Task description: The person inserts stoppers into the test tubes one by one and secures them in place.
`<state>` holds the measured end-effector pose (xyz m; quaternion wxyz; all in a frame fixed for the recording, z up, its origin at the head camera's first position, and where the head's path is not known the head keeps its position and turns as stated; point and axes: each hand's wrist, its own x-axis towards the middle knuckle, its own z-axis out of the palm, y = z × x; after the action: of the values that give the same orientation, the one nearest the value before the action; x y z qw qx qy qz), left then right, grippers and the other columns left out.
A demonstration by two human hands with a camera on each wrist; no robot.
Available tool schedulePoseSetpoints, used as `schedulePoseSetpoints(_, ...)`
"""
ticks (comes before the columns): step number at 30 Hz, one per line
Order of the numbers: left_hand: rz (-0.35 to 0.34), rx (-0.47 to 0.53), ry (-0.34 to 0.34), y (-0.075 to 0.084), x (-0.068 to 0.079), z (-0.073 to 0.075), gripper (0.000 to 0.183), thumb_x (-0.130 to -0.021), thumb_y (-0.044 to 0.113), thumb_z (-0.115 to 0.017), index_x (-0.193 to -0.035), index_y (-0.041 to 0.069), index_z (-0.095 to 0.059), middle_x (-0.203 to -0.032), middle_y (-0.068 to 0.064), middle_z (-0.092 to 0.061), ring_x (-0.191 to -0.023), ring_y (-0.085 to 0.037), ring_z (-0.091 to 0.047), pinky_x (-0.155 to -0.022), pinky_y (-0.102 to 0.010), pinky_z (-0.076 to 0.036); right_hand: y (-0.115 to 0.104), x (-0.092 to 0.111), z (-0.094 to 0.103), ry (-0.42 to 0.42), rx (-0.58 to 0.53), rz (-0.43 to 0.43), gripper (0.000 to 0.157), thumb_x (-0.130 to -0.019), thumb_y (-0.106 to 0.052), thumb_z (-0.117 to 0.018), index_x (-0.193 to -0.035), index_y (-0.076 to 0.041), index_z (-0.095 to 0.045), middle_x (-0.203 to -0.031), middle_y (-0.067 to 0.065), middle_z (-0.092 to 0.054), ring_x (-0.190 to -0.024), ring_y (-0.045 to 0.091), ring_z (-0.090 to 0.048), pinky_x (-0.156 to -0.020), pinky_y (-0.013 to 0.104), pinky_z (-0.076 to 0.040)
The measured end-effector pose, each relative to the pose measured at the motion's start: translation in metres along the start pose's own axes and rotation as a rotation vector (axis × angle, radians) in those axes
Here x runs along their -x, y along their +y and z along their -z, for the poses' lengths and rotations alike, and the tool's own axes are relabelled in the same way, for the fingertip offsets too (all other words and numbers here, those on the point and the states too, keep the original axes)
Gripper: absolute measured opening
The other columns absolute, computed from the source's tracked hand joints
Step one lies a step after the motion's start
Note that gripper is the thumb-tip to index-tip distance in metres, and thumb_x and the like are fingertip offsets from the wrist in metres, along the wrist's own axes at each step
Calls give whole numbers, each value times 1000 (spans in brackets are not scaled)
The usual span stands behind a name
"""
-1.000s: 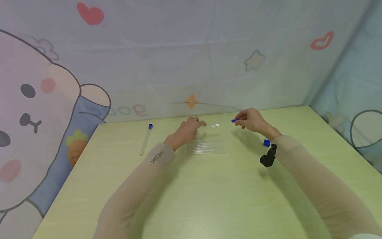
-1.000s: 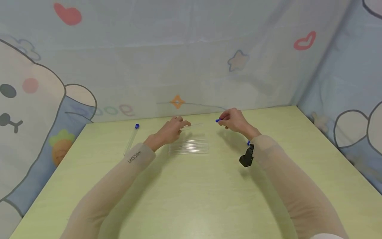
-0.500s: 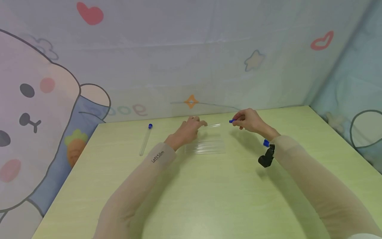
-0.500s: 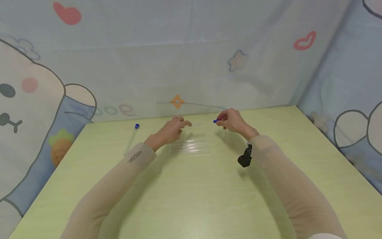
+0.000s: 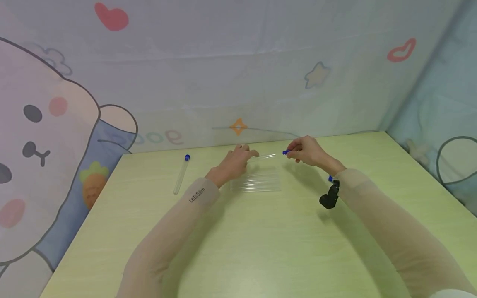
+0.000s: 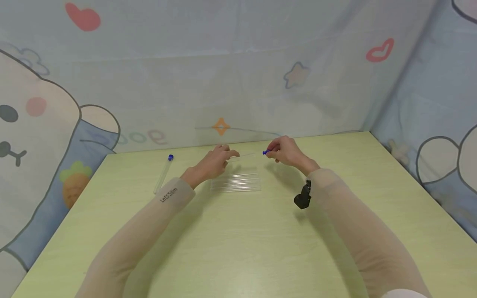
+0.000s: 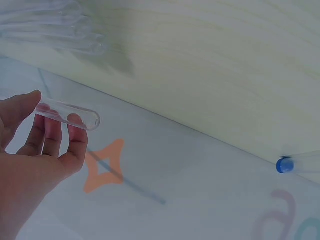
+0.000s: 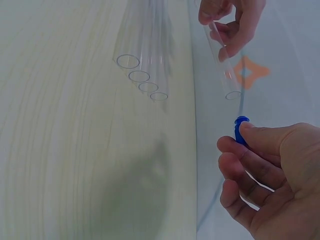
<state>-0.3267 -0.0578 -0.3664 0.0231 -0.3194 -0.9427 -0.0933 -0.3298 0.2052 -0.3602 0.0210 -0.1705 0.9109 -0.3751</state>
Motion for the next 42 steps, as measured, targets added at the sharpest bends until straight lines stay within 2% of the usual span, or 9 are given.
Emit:
schedulePoseSetpoints(10,3,12,-6,2,-1,1,55,-89,-13,-48,-134,18,-56,-112,-9,-57,-109,-26,-47,-78,-38,-43,-4,-2,-4,-16,-14,10,21,-93,-7,-62,-107,8,-64,-99,29,-69,-79,41,-65,-74,47,-55)
schedulePoseSetpoints(26,-16,-14,-4,1,-4,0,53,-90,-11,-50,-134,19,-55,-112,-9,-57,-109,-26,-47,-78,-38,-44,-8,-3,-8,-17,-24,9,20,-93,-8,-62,-105,8,-64,-99,29,-69,-79,42,-65,-73,47,-56)
schedulePoseSetpoints(37,-4,-13,-15,3,-4,-1,51,-92,-9,-50,-135,19,-55,-111,-8,-56,-109,-26,-47,-78,-38,-44,-11,-3,-10,-24,-30,0,19,-92,-9,-63,-104,6,-65,-98,28,-69,-79,41,-65,-73,48,-54)
schedulePoseSetpoints(42,2,-9,-16,3,-4,-1,51,-92,-9,-50,-135,19,-55,-111,-8,-56,-108,-25,-46,-78,-37,-43,-10,-3,-11,-26,-36,3,19,-93,-9,-63,-105,6,-65,-99,28,-69,-80,42,-65,-69,40,-56)
